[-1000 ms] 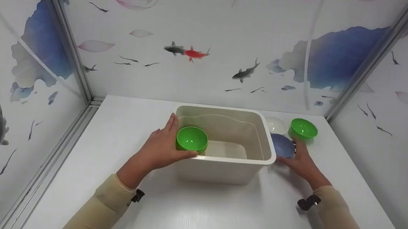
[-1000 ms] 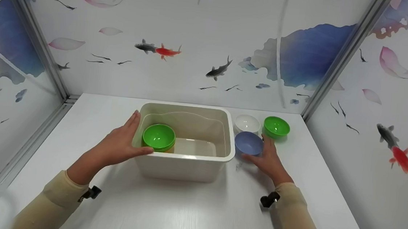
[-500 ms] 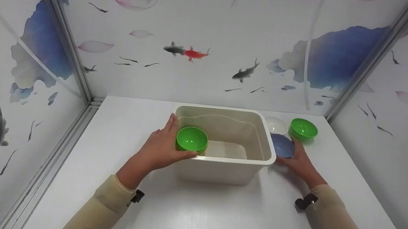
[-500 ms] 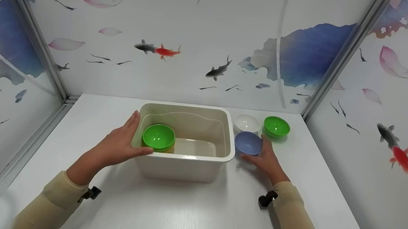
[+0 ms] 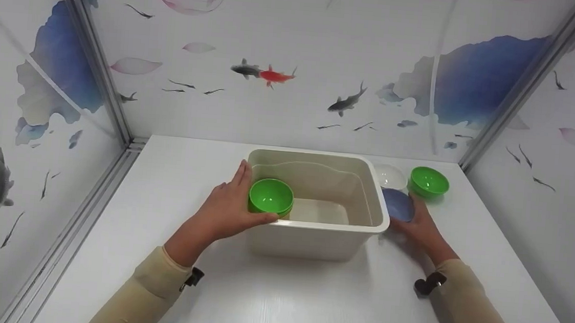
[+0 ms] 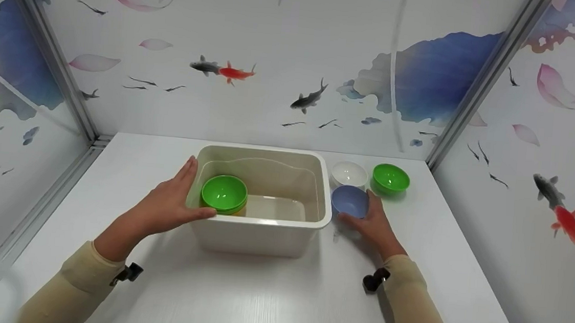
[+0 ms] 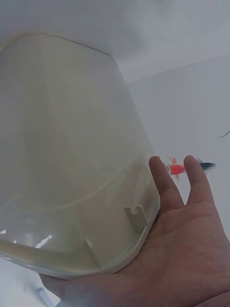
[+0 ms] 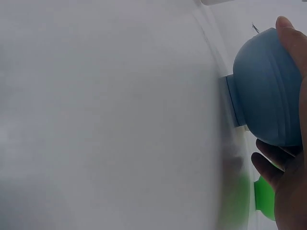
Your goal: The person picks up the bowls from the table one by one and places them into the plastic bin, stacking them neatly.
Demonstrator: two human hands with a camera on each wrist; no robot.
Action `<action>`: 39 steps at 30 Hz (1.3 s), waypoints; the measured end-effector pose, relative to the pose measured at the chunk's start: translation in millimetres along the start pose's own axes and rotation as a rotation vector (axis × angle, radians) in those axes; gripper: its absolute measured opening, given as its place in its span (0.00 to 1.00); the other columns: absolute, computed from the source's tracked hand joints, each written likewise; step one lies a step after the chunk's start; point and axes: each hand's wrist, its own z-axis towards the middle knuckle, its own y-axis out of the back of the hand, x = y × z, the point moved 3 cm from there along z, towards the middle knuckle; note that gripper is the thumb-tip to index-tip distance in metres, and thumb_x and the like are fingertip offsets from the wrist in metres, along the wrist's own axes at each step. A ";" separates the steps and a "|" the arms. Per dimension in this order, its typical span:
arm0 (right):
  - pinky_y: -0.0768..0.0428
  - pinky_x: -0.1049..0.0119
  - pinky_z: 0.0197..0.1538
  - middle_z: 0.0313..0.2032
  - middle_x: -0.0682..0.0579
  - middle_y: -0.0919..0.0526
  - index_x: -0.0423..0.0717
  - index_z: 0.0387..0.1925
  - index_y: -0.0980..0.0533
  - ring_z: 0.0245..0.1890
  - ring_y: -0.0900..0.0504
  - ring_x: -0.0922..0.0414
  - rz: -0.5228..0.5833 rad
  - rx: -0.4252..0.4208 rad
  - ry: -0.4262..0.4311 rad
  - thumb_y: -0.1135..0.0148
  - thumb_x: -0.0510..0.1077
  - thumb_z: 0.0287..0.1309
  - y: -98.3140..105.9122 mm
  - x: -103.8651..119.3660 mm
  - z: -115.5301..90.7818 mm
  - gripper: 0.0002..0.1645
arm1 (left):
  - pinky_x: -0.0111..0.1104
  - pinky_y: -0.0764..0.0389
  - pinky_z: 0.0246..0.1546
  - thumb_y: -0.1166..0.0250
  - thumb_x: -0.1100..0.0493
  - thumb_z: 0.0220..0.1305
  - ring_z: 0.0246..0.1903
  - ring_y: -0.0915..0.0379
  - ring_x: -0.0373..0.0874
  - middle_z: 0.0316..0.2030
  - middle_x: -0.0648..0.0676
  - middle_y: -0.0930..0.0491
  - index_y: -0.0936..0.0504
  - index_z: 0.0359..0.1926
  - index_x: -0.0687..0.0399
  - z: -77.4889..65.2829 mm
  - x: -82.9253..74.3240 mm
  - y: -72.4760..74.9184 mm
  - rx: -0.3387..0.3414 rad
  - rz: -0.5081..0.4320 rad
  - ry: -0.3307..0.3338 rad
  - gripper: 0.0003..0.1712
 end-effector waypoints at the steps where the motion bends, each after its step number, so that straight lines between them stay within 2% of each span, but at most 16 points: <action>1: 0.48 0.31 0.82 0.83 0.27 0.46 0.31 0.87 0.56 0.83 0.45 0.30 0.003 0.003 -0.001 0.18 0.52 0.64 -0.1 -0.1 0.2 0.71 | 0.62 0.37 0.78 0.28 0.18 0.58 0.78 0.37 0.69 0.90 0.60 0.62 0.59 0.90 0.61 -0.1 -0.3 0.4 -0.001 0.002 0.000 0.81; 10: 0.48 0.32 0.82 0.82 0.28 0.45 0.33 0.88 0.58 0.83 0.44 0.31 0.033 0.032 -0.031 0.18 0.52 0.64 -0.7 -2.2 0.3 0.72 | 0.63 0.37 0.77 0.31 0.15 0.56 0.78 0.37 0.69 0.90 0.60 0.61 0.59 0.90 0.61 -0.9 0.1 0.4 0.004 0.001 0.003 0.83; 21: 0.48 0.32 0.82 0.82 0.28 0.45 0.34 0.88 0.57 0.82 0.44 0.31 -0.003 0.040 -0.003 0.16 0.52 0.62 -5.2 0.5 -0.7 0.73 | 0.61 0.37 0.77 0.30 0.15 0.56 0.77 0.35 0.69 0.90 0.60 0.61 0.60 0.90 0.61 -1.2 -0.3 0.5 -0.001 0.002 0.004 0.83; 26: 0.48 0.32 0.82 0.80 0.28 0.43 0.32 0.86 0.55 0.81 0.43 0.30 -0.008 0.043 -0.011 0.16 0.53 0.62 -5.0 1.5 -1.1 0.72 | 0.61 0.37 0.78 0.32 0.13 0.55 0.79 0.37 0.68 0.90 0.60 0.62 0.59 0.90 0.61 -1.0 0.1 0.2 -0.001 0.012 -0.001 0.84; 29: 0.47 0.32 0.82 0.80 0.27 0.42 0.29 0.86 0.55 0.81 0.42 0.30 -0.003 0.044 -0.016 0.16 0.51 0.61 -4.6 1.9 -1.4 0.71 | 0.61 0.38 0.78 0.31 0.15 0.56 0.80 0.38 0.67 0.90 0.61 0.62 0.59 0.90 0.62 -0.8 0.1 -0.1 -0.001 0.010 -0.003 0.83; 34: 0.45 0.32 0.81 0.78 0.26 0.40 0.28 0.85 0.53 0.79 0.39 0.30 0.040 0.038 -0.015 0.15 0.47 0.60 0.4 4.4 -2.2 0.70 | 0.61 0.37 0.78 0.28 0.18 0.57 0.78 0.37 0.68 0.90 0.61 0.61 0.60 0.90 0.61 -0.3 -0.6 -0.1 0.001 0.006 0.004 0.82; 39: 0.39 0.33 0.79 0.76 0.27 0.35 0.28 0.84 0.48 0.76 0.34 0.31 0.019 0.001 0.001 0.16 0.48 0.62 11.2 12.1 -1.9 0.65 | 0.62 0.37 0.78 0.29 0.16 0.56 0.77 0.36 0.69 0.90 0.60 0.61 0.60 0.90 0.61 0.0 -0.3 -0.7 0.000 0.006 0.004 0.83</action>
